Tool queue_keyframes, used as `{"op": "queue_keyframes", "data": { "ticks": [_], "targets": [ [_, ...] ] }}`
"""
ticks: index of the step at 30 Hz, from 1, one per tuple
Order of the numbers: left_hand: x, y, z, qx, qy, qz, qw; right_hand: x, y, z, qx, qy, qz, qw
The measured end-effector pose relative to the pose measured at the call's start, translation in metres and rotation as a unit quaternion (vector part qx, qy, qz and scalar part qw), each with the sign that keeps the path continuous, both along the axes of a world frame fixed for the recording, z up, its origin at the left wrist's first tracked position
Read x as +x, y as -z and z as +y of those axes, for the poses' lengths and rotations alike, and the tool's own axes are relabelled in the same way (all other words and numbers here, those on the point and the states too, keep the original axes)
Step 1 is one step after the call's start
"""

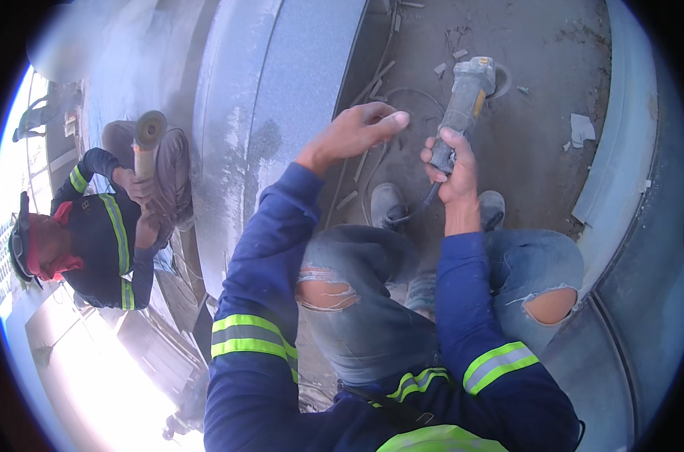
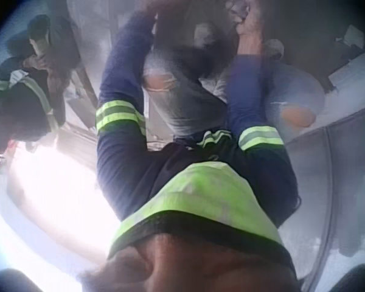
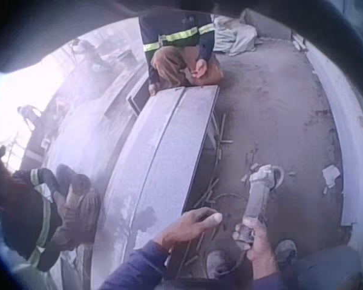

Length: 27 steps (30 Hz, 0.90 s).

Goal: The person uses an angle grinder to cut or grind a concrete slab on the ground. Dust is generated as the tool is moved along the surface. The person remains kneeling and continues the grinding action for the duration of the clip.

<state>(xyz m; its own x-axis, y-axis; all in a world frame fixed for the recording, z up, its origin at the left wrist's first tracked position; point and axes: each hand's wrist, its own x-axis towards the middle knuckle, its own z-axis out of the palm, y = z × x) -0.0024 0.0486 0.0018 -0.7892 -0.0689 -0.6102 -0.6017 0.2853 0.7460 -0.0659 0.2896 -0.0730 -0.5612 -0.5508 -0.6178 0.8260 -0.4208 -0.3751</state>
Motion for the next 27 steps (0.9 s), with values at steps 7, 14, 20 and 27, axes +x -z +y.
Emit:
{"op": "queue_keyframes", "data": {
  "ticks": [7, 14, 20, 27],
  "targets": [
    [0.26, 0.012, 0.096, -0.023, -0.452, -0.238, 0.859, -0.033, -0.04, 0.036, 0.045, 0.015, -0.039, 0.998],
    [0.413, 0.02, 0.234, 0.032, -0.293, -0.447, 0.845, -0.042, -0.049, 0.066, 0.074, -0.025, -0.077, 0.994],
    [0.432, 0.03, 0.233, 0.038, -0.24, -0.431, 0.869, -0.033, -0.061, 0.081, 0.054, -0.069, -0.08, 0.993],
    [0.452, 0.023, 0.254, -0.003, -0.246, -0.407, 0.88, -0.022, -0.054, 0.102, 0.031, -0.139, -0.06, 0.988]
  ]
}}
